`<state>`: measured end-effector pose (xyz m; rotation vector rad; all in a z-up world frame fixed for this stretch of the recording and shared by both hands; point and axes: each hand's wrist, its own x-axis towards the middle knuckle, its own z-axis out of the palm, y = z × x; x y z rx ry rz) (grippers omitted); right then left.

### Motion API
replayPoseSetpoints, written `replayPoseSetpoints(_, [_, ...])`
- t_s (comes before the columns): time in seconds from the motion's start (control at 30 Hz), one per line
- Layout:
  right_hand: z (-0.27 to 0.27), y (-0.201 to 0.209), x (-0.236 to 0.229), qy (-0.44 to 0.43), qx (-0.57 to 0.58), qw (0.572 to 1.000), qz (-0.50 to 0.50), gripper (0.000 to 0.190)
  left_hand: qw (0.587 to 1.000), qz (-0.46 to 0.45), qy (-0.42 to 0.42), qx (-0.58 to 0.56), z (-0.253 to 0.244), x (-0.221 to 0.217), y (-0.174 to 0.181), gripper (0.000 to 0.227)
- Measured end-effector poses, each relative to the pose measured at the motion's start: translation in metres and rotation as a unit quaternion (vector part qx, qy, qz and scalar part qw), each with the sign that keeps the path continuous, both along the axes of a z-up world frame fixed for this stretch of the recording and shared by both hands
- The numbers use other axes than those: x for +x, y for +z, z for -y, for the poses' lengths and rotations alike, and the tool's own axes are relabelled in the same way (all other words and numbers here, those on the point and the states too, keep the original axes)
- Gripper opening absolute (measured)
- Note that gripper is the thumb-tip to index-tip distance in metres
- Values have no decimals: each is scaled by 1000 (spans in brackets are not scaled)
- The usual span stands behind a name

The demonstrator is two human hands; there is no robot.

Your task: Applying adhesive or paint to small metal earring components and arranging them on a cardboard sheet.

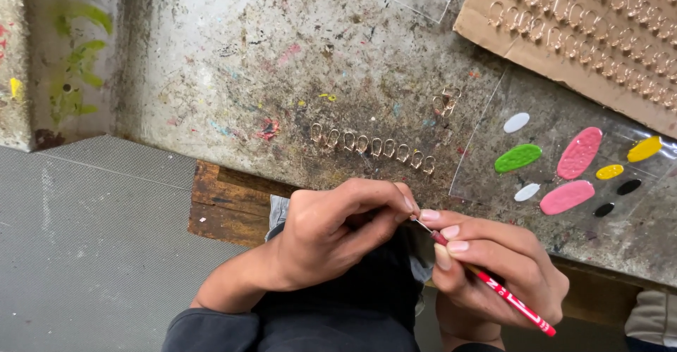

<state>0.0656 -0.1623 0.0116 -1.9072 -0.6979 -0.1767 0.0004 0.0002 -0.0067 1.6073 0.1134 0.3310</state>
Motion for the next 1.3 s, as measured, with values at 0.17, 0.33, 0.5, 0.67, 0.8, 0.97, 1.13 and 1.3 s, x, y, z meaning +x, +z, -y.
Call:
replayPoseSetpoints(0.17, [7,-12,-1,-5,39,999,-17,18,1000,1,-8,-15,-1,0,0,10])
replayPoseSetpoints(0.33, [-2,-13,-5,-33,117,991,-47,21,1000,5,-22,1,-3,-2,-1,10])
replayPoseSetpoints(0.5, [1,-14,-3,-21,121,992,-42,21,999,6,-30,17,-5,-3,1,11])
replayPoseSetpoints(0.67, [4,-19,1,-13,136,991,-5,19,1000,-18,-25,3,-4,-4,9,9])
replayPoseSetpoints(0.8, [8,-21,4,3,128,992,20,18,1000,-18,-17,-8,-1,-4,13,9])
replayPoseSetpoints(0.97, [14,-23,4,2,112,993,29,17,999,-5,-28,30,-1,-8,19,11])
replayPoseSetpoints(1.13, [19,-27,6,1,96,995,42,16,995,1,-10,102,-7,-17,31,11])
replayPoseSetpoints(1.3, [14,-25,8,21,119,991,62,15,938,-9,103,330,-46,-8,76,3])
